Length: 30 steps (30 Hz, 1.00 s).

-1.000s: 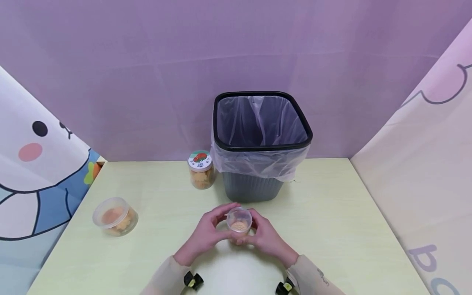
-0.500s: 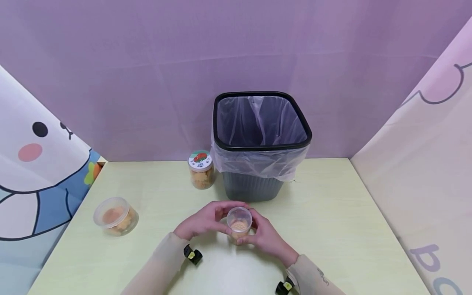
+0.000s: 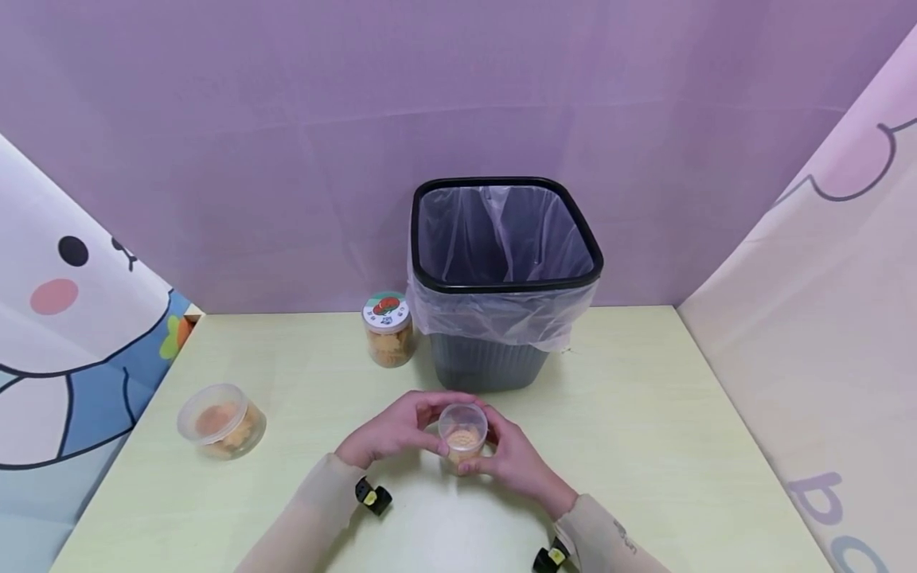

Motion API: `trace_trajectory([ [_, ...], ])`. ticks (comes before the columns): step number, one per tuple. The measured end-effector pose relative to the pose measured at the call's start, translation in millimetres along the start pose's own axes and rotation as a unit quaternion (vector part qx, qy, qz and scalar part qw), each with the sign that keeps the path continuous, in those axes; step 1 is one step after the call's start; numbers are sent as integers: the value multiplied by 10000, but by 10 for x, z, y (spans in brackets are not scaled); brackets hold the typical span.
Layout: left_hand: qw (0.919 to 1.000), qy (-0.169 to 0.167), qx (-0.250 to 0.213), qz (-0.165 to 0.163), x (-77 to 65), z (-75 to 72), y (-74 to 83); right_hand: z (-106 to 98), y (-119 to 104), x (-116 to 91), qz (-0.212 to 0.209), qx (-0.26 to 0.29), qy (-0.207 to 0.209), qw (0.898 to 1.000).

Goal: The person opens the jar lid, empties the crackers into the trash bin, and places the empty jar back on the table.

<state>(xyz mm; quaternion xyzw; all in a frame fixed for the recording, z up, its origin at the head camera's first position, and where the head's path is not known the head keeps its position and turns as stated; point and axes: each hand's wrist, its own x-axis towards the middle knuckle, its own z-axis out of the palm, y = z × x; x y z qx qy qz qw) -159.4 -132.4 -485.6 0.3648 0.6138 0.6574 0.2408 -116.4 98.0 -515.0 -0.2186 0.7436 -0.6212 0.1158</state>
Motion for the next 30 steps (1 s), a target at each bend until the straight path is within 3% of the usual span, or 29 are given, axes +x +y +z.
trace_trajectory([
  [10,9985,481,232,117,-56,122,20,-1,-15,-6,108,-42,37,9999],
  [16,9952,897,387,-28,-85,202,38,-5,-13,-1,131,-36,18,9999],
  [24,9868,1481,650,14,-120,342,55,-4,-14,-11,-93,-63,17,9999],
  [30,9761,1963,933,-61,-139,449,38,1,-54,-8,-29,-71,74,9999],
])
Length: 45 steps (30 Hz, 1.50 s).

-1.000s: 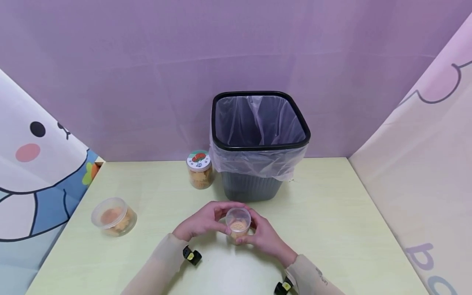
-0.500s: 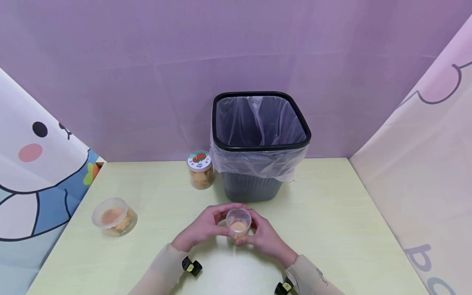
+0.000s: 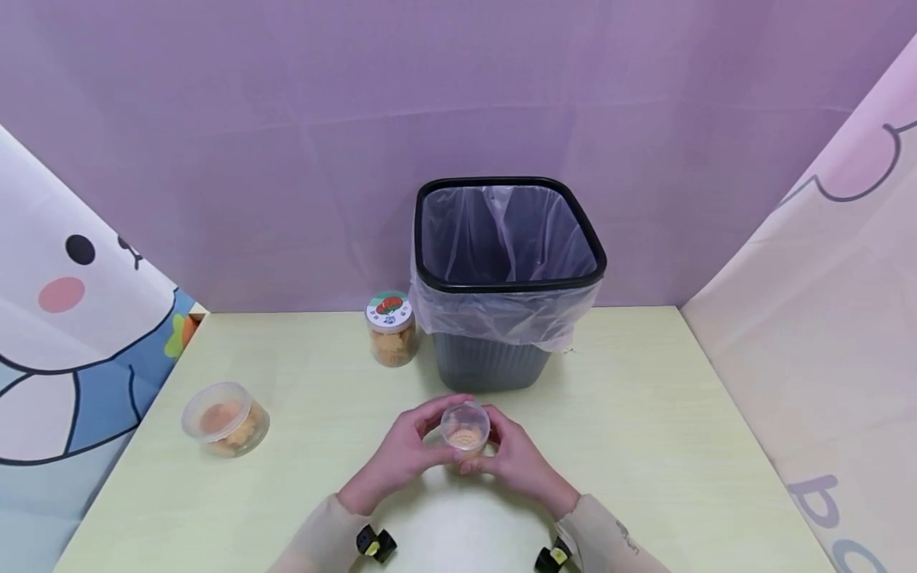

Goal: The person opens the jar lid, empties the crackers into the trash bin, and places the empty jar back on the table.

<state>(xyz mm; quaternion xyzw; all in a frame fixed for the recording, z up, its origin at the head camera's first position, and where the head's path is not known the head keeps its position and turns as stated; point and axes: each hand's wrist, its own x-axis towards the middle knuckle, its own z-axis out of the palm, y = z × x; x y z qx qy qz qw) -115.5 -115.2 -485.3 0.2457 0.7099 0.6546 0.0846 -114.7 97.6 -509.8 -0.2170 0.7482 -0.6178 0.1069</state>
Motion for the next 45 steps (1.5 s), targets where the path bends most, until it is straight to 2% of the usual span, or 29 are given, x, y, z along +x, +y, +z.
trace_trajectory([
  [8,9985,463,256,168,-48,95,18,-6,-150,-2,133,-109,-53,9998],
  [14,9979,558,308,145,-41,117,40,-22,-35,1,241,-83,-7,9997],
  [18,9981,496,329,169,-38,103,36,-28,38,11,103,-76,-23,9999],
  [23,9996,149,222,7,-4,46,29,-25,55,14,6,-113,-46,9999],
  [28,9989,-471,8,-8,77,-69,-10,-23,55,16,28,-58,-55,10000],
  [37,9866,-1625,-168,27,245,-246,-38,-20,41,14,51,21,-66,10000],
  [41,9823,-1862,-216,-1,281,-275,-41,-20,36,10,75,64,-92,9999],
  [45,9817,-1876,-336,-11,285,-289,-50,-20,36,13,57,119,-121,9998],
])
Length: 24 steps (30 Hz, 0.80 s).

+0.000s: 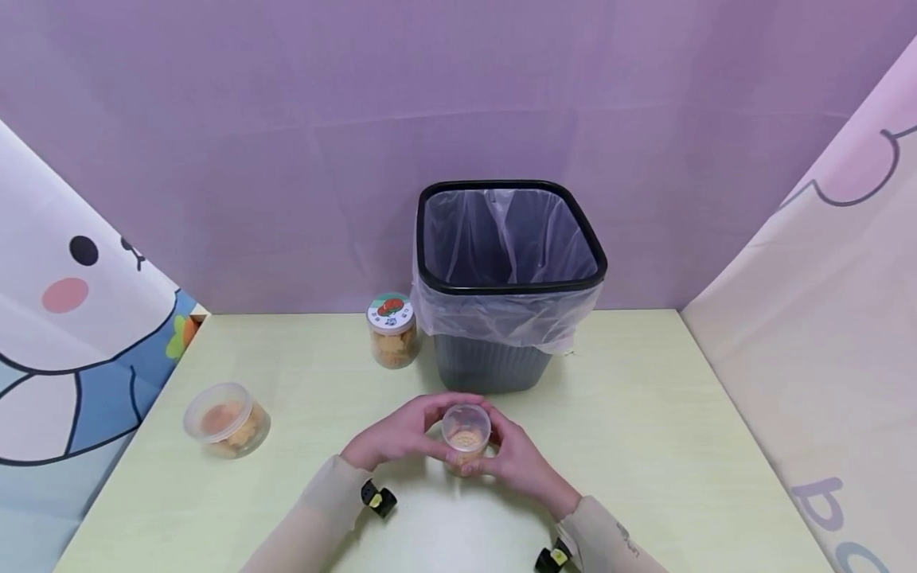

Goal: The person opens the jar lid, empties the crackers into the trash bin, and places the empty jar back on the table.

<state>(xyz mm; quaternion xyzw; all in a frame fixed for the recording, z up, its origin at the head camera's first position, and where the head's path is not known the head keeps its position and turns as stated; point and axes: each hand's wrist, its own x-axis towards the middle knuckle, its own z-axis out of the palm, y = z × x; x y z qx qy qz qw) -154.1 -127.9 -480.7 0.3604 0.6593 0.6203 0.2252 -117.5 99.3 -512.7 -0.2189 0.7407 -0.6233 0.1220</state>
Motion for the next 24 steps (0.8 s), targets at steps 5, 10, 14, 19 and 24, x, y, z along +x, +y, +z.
trace_trajectory([
  [5,9999,131,-88,54,-8,13,-9,3,-5,9,73,42,13,10000],
  [10,9992,389,-94,-23,-26,56,-4,-4,16,12,112,37,9,9999],
  [14,9979,649,-23,-43,-50,111,8,-4,31,11,80,-53,28,9999],
  [19,9951,976,84,-113,-76,187,23,-4,36,8,56,-86,40,9999],
  [24,9915,1288,173,-86,-92,265,10,-2,31,7,40,-80,52,9999],
])
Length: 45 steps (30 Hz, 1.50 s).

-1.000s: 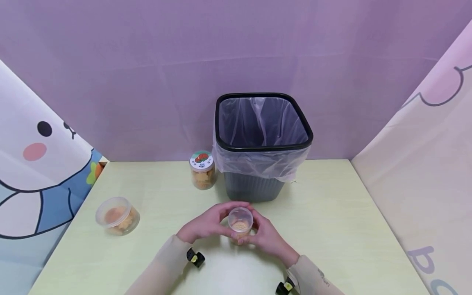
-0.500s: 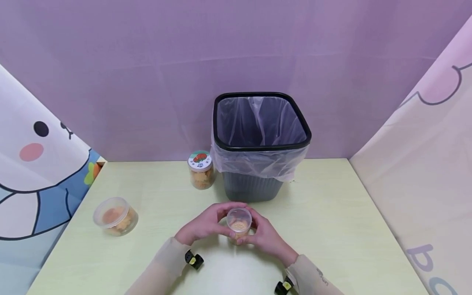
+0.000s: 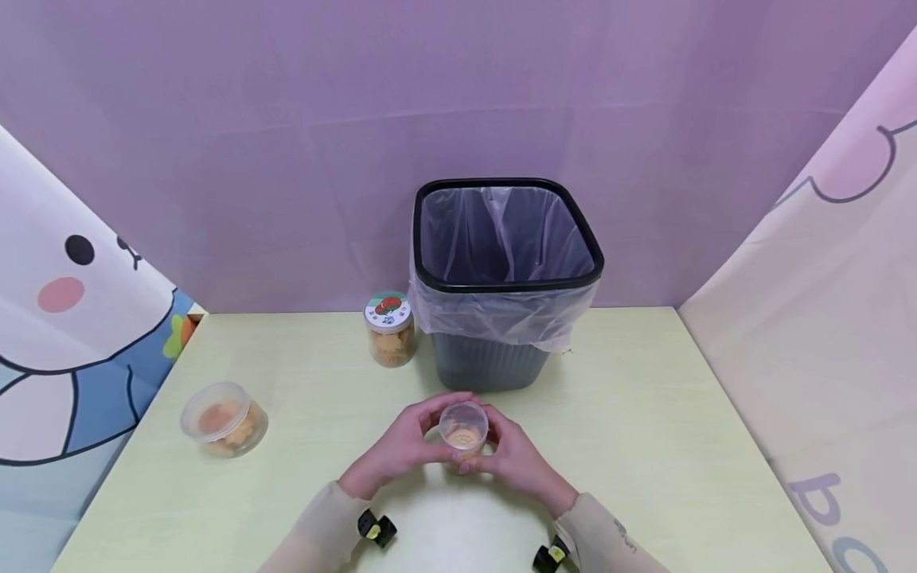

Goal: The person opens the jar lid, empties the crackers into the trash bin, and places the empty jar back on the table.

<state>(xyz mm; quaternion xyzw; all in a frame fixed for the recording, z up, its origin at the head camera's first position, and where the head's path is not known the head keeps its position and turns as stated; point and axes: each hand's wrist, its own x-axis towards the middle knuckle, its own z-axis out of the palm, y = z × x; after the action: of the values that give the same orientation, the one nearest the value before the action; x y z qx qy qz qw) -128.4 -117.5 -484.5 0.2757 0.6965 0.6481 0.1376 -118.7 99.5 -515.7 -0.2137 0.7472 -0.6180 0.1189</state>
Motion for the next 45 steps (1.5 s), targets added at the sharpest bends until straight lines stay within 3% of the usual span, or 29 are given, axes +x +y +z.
trace_trajectory([
  [8,9986,503,133,-45,-57,100,37,5,-5,7,13,-61,6,10000],
  [17,9942,1005,357,127,-87,211,106,-4,-44,21,267,-92,9,9996],
  [33,9837,1729,488,-81,-108,347,125,-3,-9,-5,122,133,-27,9998],
  [39,9846,1680,463,-101,-112,347,109,1,10,-8,94,126,-50,9999],
  [45,9913,1194,556,-76,-106,245,97,3,5,-8,85,70,0,9999],
])
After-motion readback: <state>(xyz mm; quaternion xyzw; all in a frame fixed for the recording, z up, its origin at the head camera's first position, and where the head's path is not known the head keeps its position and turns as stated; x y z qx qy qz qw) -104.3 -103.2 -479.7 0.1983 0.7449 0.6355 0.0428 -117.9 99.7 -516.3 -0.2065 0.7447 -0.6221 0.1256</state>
